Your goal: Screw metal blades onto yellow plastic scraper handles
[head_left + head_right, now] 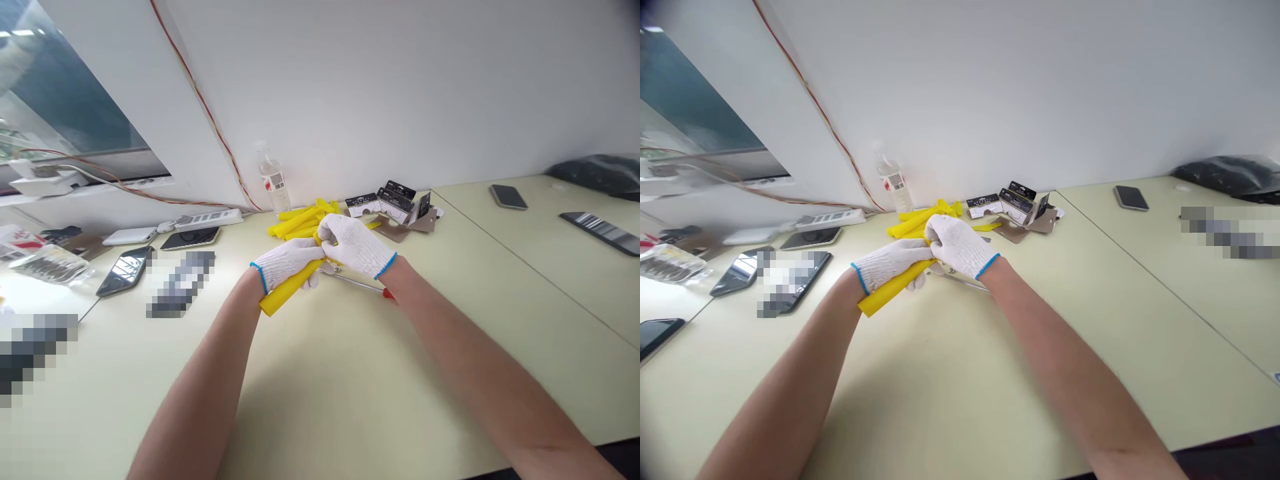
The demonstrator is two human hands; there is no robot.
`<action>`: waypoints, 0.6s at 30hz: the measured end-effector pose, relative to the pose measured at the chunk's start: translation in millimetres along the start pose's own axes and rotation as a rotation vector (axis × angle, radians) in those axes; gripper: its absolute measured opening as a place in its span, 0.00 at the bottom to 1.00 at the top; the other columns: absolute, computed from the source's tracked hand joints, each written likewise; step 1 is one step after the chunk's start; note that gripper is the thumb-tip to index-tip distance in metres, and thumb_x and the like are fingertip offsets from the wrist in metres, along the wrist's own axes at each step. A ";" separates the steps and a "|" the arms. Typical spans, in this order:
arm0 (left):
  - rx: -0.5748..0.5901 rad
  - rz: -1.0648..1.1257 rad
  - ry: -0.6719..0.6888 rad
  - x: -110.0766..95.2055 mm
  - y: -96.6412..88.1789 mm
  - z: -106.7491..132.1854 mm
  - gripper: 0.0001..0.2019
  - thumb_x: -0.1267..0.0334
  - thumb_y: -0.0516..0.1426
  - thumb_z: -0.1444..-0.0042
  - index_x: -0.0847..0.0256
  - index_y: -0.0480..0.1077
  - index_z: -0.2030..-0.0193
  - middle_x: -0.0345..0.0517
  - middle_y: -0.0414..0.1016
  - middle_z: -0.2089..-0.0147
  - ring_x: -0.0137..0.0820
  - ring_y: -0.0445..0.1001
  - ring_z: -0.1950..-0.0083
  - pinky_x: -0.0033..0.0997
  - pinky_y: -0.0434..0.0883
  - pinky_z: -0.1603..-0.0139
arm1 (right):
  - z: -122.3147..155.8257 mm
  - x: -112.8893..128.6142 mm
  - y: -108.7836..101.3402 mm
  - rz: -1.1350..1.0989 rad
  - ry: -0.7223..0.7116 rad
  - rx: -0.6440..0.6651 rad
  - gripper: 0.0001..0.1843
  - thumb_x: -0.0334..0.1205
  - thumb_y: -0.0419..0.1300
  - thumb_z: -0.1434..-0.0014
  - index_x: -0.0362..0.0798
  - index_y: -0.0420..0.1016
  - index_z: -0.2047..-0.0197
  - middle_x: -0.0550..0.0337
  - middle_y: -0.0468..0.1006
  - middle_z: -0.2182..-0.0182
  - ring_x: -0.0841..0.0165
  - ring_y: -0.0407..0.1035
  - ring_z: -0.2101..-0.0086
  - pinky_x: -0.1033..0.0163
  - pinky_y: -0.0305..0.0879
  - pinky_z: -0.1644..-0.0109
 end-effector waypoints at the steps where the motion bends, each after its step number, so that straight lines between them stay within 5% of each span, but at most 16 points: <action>1: 0.005 0.005 0.001 2.0 -0.4 0.0 0.08 0.58 0.61 0.39 0.61 0.74 0.61 0.46 0.77 0.72 0.32 0.77 0.73 0.27 0.71 0.74 | -0.1 1.4 -1.0 -0.003 -0.004 0.011 0.23 0.48 0.58 0.26 0.36 0.72 0.41 0.48 0.71 0.48 0.66 0.68 0.47 0.57 0.71 0.40; 14: -0.042 -0.001 -0.030 -11.6 -0.2 6.1 0.11 0.55 0.63 0.43 0.55 0.78 0.56 0.46 0.77 0.73 0.38 0.79 0.69 0.34 0.75 0.73 | 5.0 -10.1 -8.2 -0.137 0.204 -0.001 0.23 0.48 0.57 0.26 0.38 0.71 0.39 0.47 0.70 0.47 0.67 0.68 0.48 0.58 0.71 0.40; 18: -0.100 -0.083 -0.064 -10.9 1.8 2.5 0.15 0.53 0.62 0.44 0.58 0.76 0.53 0.45 0.76 0.74 0.36 0.78 0.72 0.32 0.73 0.75 | 5.7 -18.3 -1.0 -0.225 0.276 0.038 0.22 0.49 0.58 0.27 0.35 0.74 0.46 0.51 0.73 0.57 0.72 0.70 0.58 0.64 0.73 0.49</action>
Point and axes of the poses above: each hand's wrist, its own z-axis away from the middle knuckle, its own y-axis out of the palm, x = y × z, the point moved 9 cm from there along -z, towards the middle knuckle
